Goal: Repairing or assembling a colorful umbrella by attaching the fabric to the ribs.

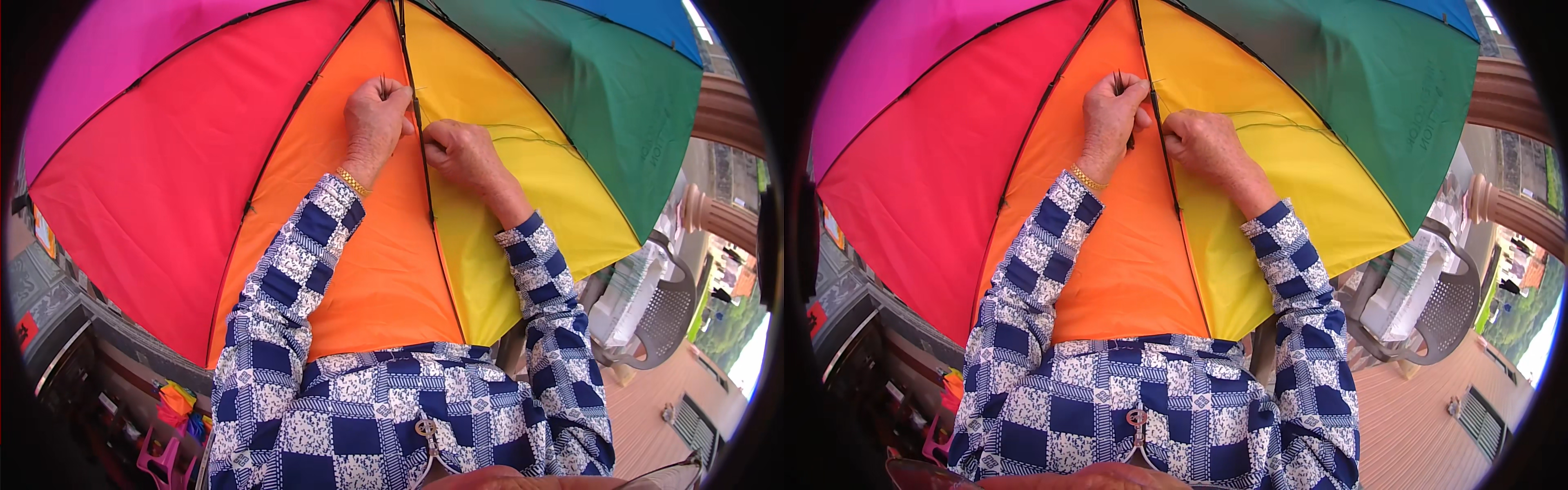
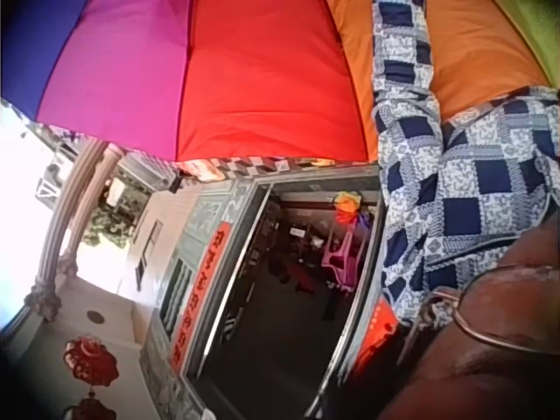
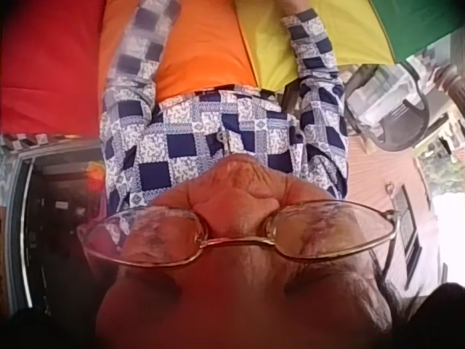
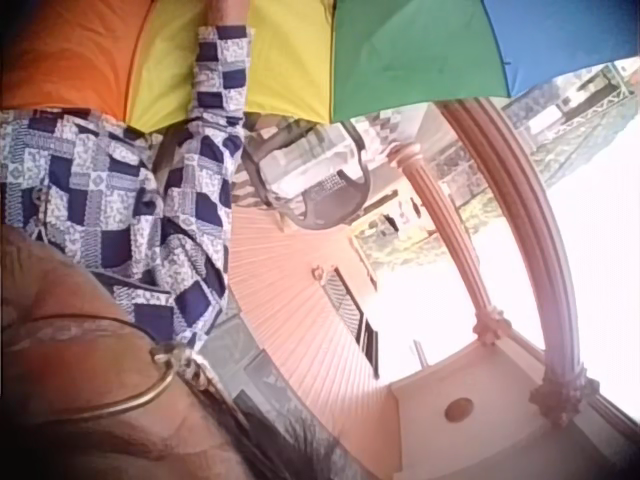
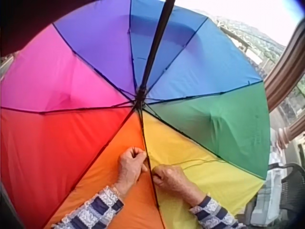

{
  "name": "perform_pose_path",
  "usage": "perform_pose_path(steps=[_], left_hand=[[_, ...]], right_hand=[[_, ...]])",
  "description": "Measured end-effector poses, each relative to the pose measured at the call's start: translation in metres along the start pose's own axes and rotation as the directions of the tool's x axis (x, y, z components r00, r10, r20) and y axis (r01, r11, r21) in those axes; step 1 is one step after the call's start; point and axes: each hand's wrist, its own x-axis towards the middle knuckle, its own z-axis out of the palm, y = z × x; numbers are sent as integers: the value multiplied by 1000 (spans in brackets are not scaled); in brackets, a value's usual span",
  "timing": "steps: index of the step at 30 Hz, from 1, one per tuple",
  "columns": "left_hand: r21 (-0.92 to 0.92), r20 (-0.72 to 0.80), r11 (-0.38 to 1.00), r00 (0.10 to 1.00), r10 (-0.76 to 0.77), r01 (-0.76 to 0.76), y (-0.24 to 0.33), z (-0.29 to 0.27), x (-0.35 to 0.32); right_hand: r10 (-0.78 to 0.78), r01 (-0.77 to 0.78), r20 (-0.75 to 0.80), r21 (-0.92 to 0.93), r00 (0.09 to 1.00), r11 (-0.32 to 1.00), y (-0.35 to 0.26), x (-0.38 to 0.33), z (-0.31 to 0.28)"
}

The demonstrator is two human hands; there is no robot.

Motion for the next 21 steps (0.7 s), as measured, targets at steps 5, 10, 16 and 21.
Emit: perform_pose_path(steps=[5, 10, 16, 21], left_hand=[[-16, 76, 996, 994, -83, 84, -6, -1, 5], [-50, 68, 996, 995, -71, 75, -8, 0, 6], [-36, 72, 996, 995, -73, 76, -5, 1, 4], [-33, 57, 998, 997, -60, 62, -5, 1, 3]], right_hand=[[-13, 10, 99, 25, 995, 1000, 0, 1, -3], [-4, 0, 134, 33, 991, 999, 1, 1, -4], [12, -11, 93, -6, 996, 1000, -2, -2, -4], [18, -18, -10, 54, 1000, 998, -3, -5, -11]])
